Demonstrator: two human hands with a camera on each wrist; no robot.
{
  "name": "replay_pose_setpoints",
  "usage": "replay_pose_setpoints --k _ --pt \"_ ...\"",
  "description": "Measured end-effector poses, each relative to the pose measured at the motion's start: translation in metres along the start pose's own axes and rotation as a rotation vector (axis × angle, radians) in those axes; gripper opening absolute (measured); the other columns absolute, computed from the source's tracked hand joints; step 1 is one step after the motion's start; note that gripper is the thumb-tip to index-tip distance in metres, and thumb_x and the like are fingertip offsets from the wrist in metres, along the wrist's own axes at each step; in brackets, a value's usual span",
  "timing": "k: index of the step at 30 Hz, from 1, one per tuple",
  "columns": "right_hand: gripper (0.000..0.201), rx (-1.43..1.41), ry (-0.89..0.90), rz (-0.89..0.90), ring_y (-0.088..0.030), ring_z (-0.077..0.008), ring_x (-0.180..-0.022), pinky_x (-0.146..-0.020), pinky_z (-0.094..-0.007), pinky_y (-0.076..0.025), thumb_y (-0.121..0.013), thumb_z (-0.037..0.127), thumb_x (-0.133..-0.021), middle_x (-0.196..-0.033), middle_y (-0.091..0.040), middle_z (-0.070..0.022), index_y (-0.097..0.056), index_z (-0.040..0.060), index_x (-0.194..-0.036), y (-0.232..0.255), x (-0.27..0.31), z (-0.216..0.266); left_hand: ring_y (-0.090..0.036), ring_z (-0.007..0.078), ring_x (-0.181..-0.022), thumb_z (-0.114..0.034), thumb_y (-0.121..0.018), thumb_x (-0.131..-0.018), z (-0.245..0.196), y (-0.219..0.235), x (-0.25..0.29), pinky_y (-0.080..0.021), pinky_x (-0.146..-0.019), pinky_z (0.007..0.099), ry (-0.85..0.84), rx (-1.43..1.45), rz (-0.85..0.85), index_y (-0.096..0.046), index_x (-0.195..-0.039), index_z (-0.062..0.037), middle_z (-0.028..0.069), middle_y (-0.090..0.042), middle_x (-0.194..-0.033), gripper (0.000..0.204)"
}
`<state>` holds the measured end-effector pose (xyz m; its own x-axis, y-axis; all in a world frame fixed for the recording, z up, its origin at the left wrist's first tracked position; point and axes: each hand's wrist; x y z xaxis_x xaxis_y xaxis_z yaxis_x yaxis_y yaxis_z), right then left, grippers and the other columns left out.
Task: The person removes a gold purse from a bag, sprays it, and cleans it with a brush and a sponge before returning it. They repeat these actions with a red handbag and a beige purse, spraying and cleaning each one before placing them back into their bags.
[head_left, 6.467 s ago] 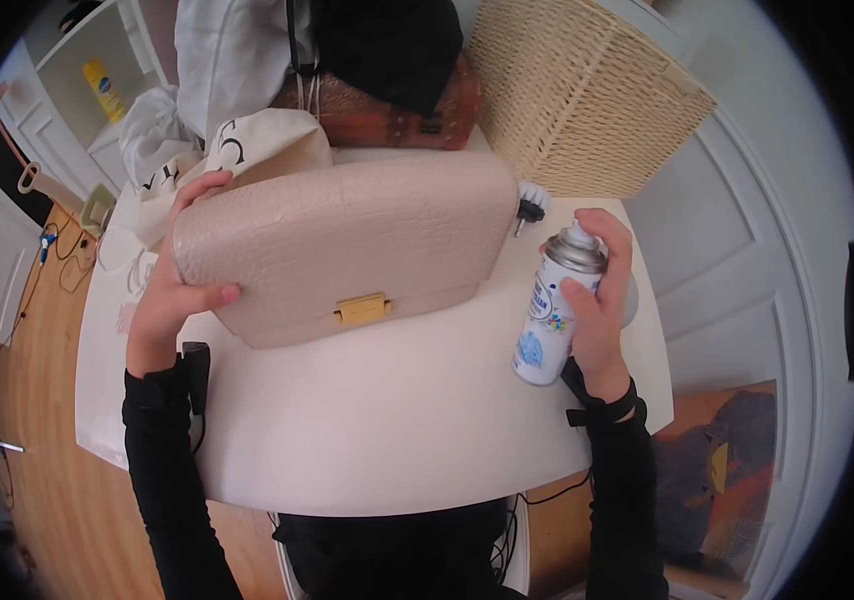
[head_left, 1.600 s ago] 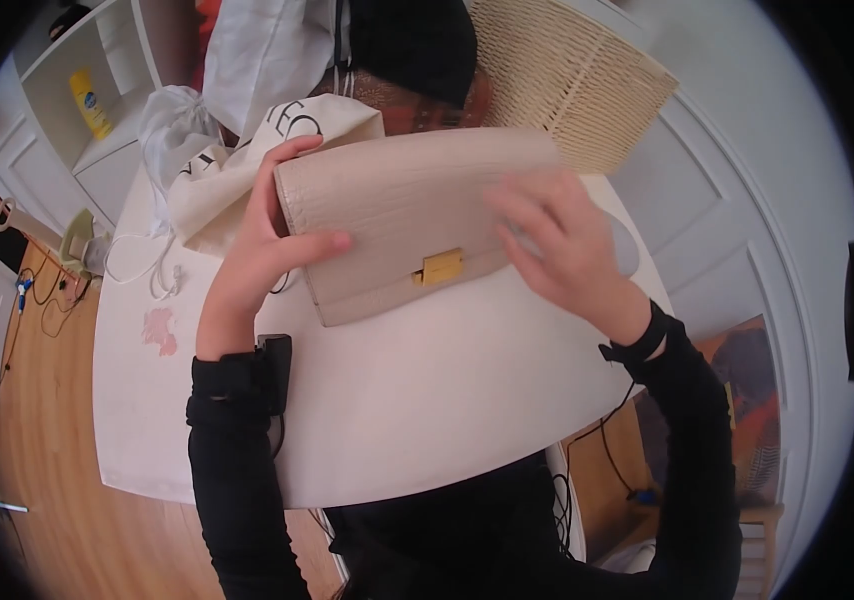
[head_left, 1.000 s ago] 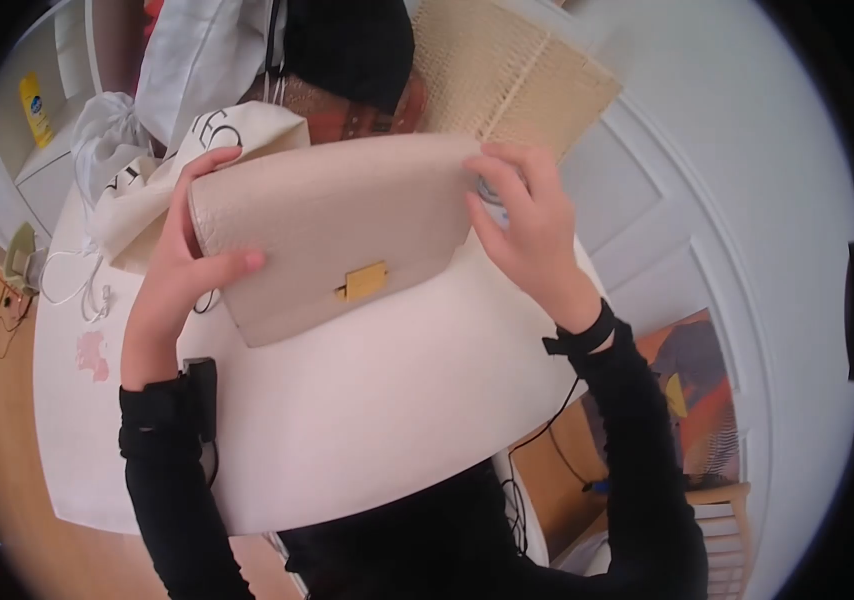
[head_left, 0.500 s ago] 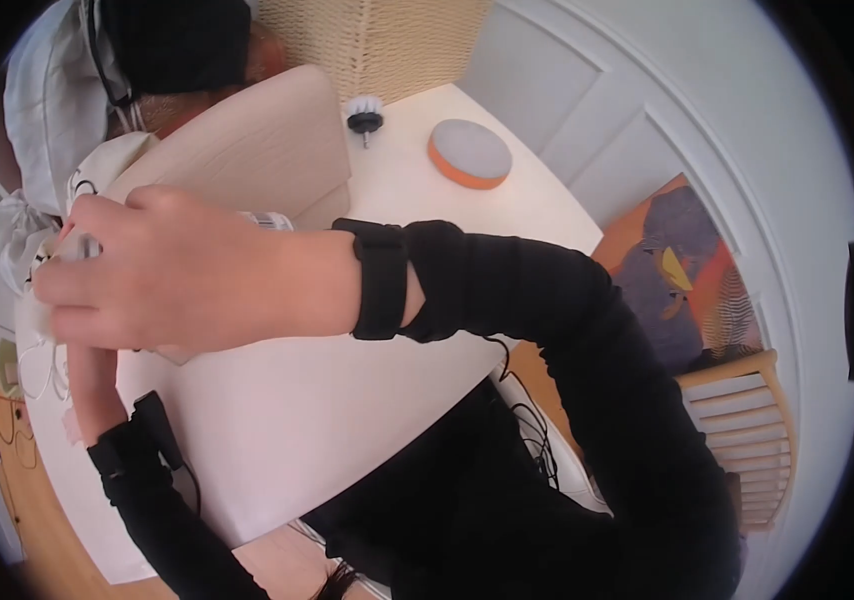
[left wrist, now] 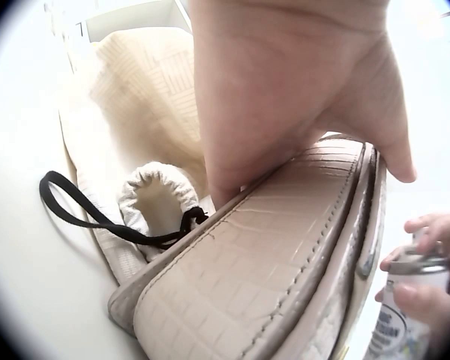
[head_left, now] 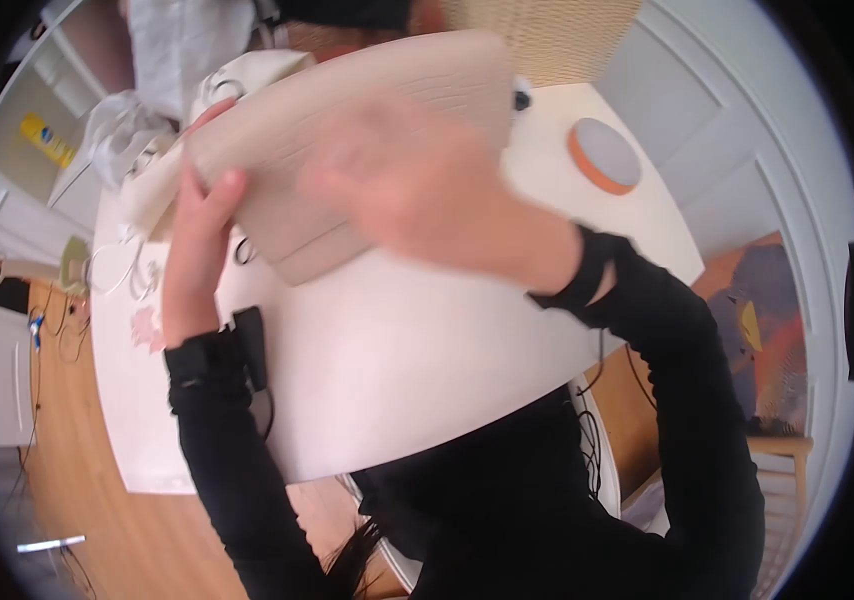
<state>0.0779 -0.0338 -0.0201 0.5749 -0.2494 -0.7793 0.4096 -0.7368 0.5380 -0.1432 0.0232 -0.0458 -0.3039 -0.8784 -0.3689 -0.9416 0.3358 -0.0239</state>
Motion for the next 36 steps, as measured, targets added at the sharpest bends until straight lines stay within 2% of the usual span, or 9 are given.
replay_pose_setpoints --k 2,4,6,8,13,18,24,29,36 --pt "0.023 0.005 -0.155 -0.015 -0.06 -0.0215 -0.089 -0.064 -0.033 -0.053 -0.068 0.011 -0.068 -0.107 -0.062 0.0014 -0.066 0.0152 -0.091 0.014 -0.012 -0.024 -0.041 0.0227 -0.131 -0.047 -0.075 -0.077 -0.002 -0.001 -0.003 -0.032 -0.11 0.0368 -0.002 -0.006 0.013 -0.036 -0.146 -0.0073 0.0097 -0.046 -0.137 0.089" --pt "0.039 -0.094 -0.196 0.211 -0.058 -0.0267 -0.102 -0.082 -0.0369 -0.05 -0.071 0.006 -0.07 -0.114 -0.057 -0.009 -0.062 0.012 -0.108 0.045 -0.012 -0.044 -0.041 0.0229 -0.131 -0.046 -0.076 -0.077 -0.003 -0.001 -0.004 -0.032 -0.11 0.0371 0.0 -0.009 0.02 -0.036 -0.146 -0.0074 0.0098 -0.046 -0.137 0.088" --pt "0.04 -0.093 -0.19 0.239 -0.056 -0.0266 -0.105 -0.084 -0.0381 -0.05 -0.07 0.007 -0.07 -0.113 -0.056 -0.0082 -0.062 0.0132 -0.109 0.047 -0.009 -0.043 -0.042 0.0233 -0.13 -0.044 -0.076 -0.077 -0.005 0.001 -0.003 -0.033 -0.109 0.0377 0.003 -0.01 0.011 -0.036 -0.146 -0.0074 0.0102 -0.046 -0.136 0.088" --pt "0.026 0.002 -0.15 0.063 -0.056 -0.021 -0.098 -0.071 -0.0368 -0.052 -0.066 0.014 -0.069 -0.104 -0.058 0.004 -0.066 0.0188 -0.095 0.022 0.004 -0.014 -0.042 0.0234 -0.13 -0.043 -0.076 -0.077 -0.006 -0.005 -0.005 -0.033 -0.109 0.038 0.012 0.002 0.009 -0.036 -0.146 -0.0074 0.0105 -0.046 -0.136 0.088" --pt "0.021 -0.158 0.223 0.294 -0.058 -0.0214 -0.099 -0.074 -0.0369 -0.053 -0.065 0.012 -0.071 -0.11 -0.062 0.003 -0.065 0.0164 -0.092 0.026 0.028 0.04 -0.042 0.0233 -0.13 -0.041 -0.076 -0.077 -0.008 -0.005 -0.001 -0.032 -0.109 0.0375 0.003 -0.006 0.031 -0.036 -0.145 -0.0075 0.0107 -0.046 -0.136 0.086" --pt "0.02 0.019 -0.187 0.243 -0.058 -0.0248 -0.102 -0.072 -0.0344 -0.055 -0.065 0.01 -0.071 -0.108 -0.063 0.0006 -0.065 0.0119 -0.09 0.034 0.025 -0.031 -0.043 0.0224 -0.129 -0.038 -0.075 -0.079 -0.008 -0.008 -0.002 -0.033 -0.108 0.0368 0.015 0.006 0.008 -0.037 -0.145 -0.0082 0.0099 -0.048 -0.135 0.082" --pt "0.023 -0.073 0.105 0.203 -0.057 -0.0207 -0.096 -0.066 -0.0296 -0.054 -0.068 0.009 -0.067 -0.108 -0.06 0.0028 -0.064 0.0133 -0.09 0.026 0.021 0.001 -0.044 0.021 -0.128 -0.035 -0.072 -0.084 -0.01 -0.009 -0.001 -0.034 -0.107 0.0352 0.027 0.005 -0.001 -0.037 -0.145 -0.0094 0.0083 -0.05 -0.134 0.075" --pt "0.021 -0.114 -0.031 -0.115 -0.056 -0.0205 -0.099 -0.067 -0.0297 -0.054 -0.067 0.01 -0.071 -0.106 -0.057 0.004 -0.065 0.0171 -0.09 0.002 -0.026 0.016 -0.046 0.0196 -0.127 -0.034 -0.071 -0.086 -0.005 -0.005 0.0 -0.034 -0.108 0.0349 0.011 0.084 0.036 -0.038 -0.145 -0.0105 0.0078 -0.051 -0.134 0.072" --pt "0.013 -0.117 0.199 0.11 -0.056 -0.0182 -0.095 -0.065 -0.0285 -0.051 -0.065 0.016 -0.077 -0.101 -0.055 0.0074 -0.061 0.0188 -0.088 0.001 -0.008 0.045 -0.043 0.0202 -0.13 -0.035 -0.072 -0.085 -0.013 -0.01 0.002 -0.033 -0.11 0.0354 0.026 0.039 0.003 -0.037 -0.146 -0.0091 0.0086 -0.048 -0.136 0.075"
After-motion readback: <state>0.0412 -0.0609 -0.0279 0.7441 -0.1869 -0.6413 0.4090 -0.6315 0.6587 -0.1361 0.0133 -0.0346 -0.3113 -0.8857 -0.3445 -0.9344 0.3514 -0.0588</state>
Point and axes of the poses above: each hand's wrist, its own x-axis away from the middle knuckle, its own y-axis out of the back of the hand, z = x × y
